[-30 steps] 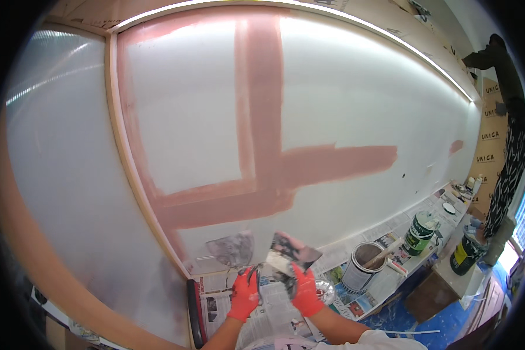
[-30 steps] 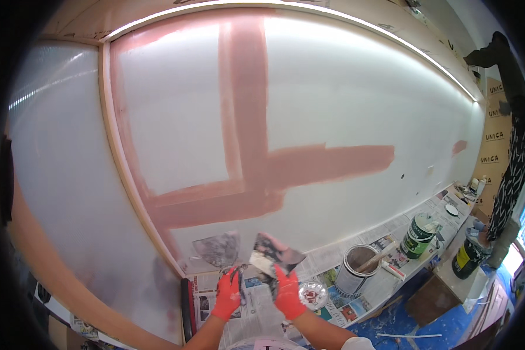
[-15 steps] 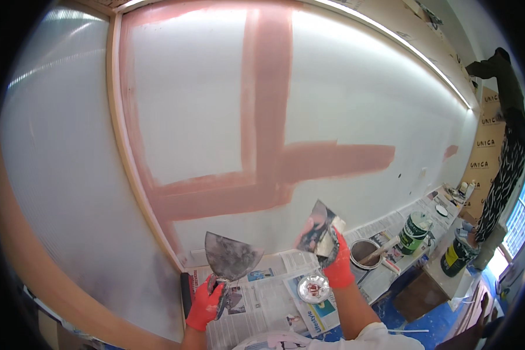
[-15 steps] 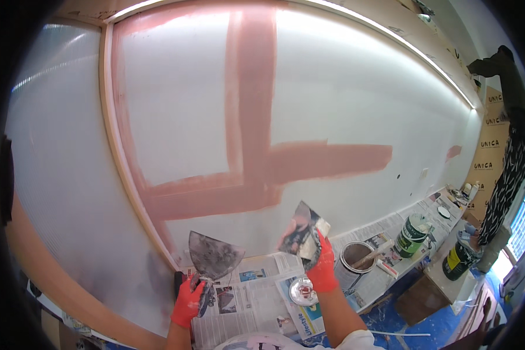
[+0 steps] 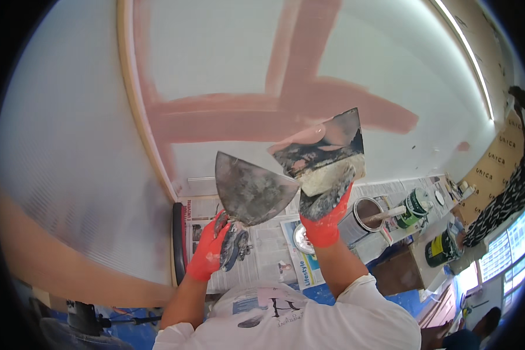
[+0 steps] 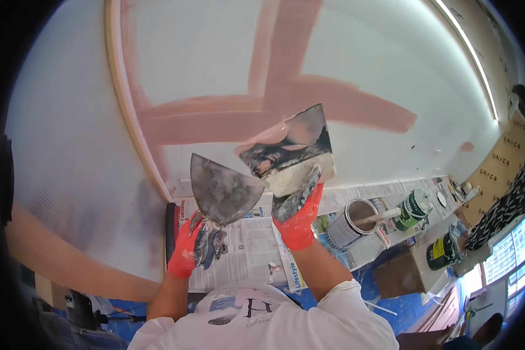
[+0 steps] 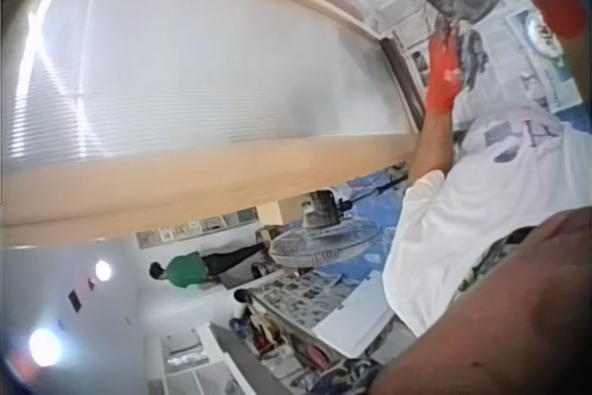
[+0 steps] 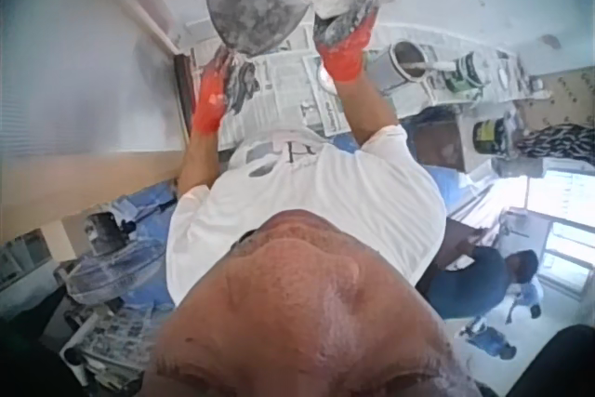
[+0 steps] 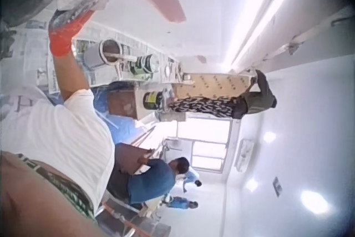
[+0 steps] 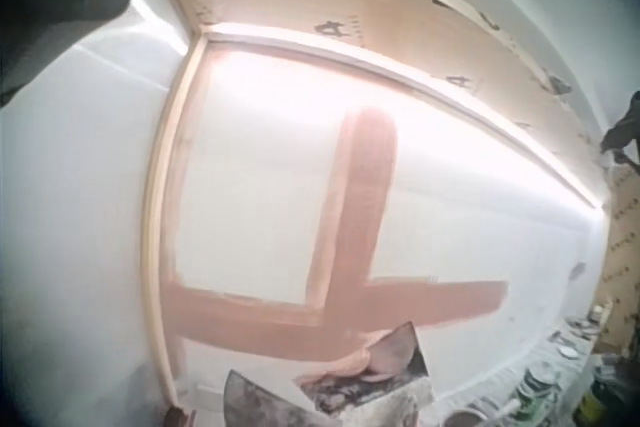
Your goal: The person mixes joint compound on a hawk and then applies it to a wall surface using a putty knife, smoothing the compound over seams and joints.
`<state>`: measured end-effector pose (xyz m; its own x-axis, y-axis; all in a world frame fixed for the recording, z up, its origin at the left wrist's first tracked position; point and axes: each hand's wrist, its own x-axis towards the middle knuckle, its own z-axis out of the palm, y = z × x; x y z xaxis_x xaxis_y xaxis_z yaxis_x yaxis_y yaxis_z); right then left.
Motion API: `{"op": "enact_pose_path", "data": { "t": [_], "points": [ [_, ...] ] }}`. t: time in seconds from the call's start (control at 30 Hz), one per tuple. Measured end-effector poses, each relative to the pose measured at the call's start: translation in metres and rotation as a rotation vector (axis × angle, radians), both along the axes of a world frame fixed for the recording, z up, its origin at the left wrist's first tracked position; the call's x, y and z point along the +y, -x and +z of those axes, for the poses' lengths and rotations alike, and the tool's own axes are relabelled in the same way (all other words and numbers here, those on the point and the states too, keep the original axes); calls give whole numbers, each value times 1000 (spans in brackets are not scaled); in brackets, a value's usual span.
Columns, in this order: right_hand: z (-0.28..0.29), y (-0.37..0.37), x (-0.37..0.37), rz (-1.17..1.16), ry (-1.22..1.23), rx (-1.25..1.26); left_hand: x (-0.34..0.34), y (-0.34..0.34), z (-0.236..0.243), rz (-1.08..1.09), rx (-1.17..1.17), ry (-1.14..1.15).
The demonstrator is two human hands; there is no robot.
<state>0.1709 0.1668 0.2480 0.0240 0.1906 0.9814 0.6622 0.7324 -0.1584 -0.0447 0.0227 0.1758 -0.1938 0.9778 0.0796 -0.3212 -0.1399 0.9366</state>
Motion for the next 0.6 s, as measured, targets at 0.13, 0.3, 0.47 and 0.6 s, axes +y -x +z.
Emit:
{"op": "enact_pose_path", "data": {
  "t": [0.13, 0.3, 0.47, 0.6],
  "points": [
    [-16, -6, -10, -67, -96, -176, 5, 4, 20, -20, 163, -116],
    [-23, -6, -15, 483, 258, -75, 3, 10, 40, 13, 233, -122],
    [-17, -19, -16, 897, 558, 5, 1, 10, 70, 10, 498, -252],
    [1, -27, -10, 978, 465, -294, 6, 17, 41, 98, 376, -300]
  ]
}}
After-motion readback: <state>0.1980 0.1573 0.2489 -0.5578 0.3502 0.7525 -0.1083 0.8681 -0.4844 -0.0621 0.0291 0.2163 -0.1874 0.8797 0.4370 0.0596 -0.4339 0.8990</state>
